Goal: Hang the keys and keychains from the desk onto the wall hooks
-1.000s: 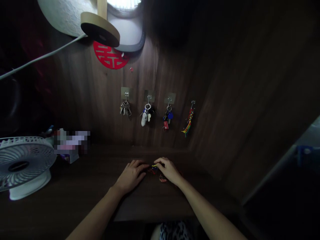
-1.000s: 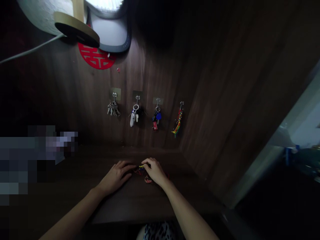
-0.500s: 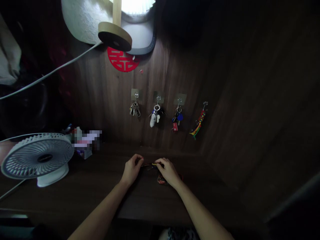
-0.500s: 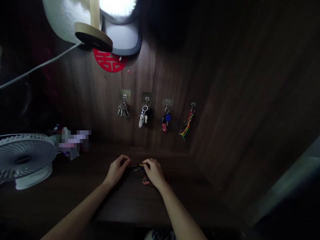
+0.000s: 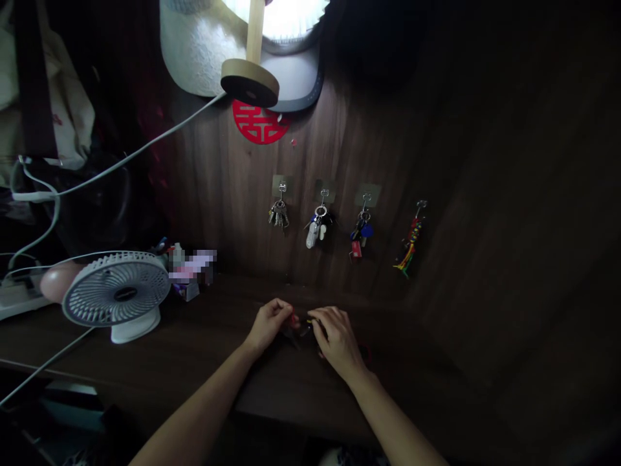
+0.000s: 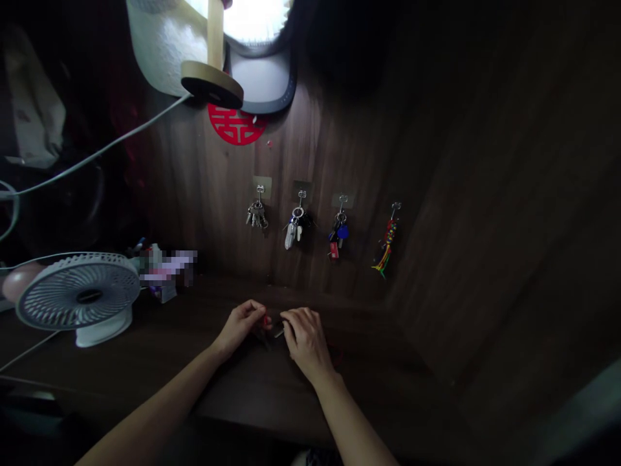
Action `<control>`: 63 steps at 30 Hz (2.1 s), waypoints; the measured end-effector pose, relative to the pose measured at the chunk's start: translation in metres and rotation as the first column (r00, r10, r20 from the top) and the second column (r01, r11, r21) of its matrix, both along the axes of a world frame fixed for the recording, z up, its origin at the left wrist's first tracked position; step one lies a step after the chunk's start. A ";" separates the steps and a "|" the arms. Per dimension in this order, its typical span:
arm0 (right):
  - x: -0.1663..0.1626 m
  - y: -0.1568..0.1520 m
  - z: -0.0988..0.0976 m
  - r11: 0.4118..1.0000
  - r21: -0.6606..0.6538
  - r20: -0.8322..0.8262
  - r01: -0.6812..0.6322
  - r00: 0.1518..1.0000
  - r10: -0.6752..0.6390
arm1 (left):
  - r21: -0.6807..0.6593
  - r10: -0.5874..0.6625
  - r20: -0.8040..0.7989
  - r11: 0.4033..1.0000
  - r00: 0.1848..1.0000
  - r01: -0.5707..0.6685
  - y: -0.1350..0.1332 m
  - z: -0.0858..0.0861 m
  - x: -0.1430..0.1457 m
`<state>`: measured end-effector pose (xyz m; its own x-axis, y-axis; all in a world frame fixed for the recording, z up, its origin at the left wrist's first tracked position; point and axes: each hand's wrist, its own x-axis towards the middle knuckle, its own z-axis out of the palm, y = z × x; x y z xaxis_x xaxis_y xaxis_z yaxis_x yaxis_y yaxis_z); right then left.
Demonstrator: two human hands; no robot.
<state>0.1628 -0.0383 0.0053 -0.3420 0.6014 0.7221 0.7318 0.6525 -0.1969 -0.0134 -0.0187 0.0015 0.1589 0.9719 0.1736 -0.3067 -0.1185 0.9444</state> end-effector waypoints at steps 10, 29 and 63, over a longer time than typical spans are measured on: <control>-0.005 0.000 -0.005 1.000 0.003 0.015 -0.020 1.000 0.020 | 0.146 -0.219 -0.081 0.962 0.972 0.229 -0.004 -0.005 0.005; -0.008 0.000 -0.004 0.992 0.012 -0.154 -0.129 0.980 0.129 | 0.147 -0.145 -0.293 0.970 0.945 0.194 -0.005 -0.003 0.003; 0.080 0.022 0.066 0.931 -0.247 -0.919 -0.268 0.371 -0.137 | 0.124 -0.039 -0.496 0.986 0.868 0.115 -0.004 -0.004 0.006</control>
<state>0.2425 -0.0166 0.0718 0.3543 0.8507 0.3883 -0.0785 0.4408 -0.8941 -0.0074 -0.0225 -0.0025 0.3337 0.9232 0.1909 0.1770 -0.2603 0.9492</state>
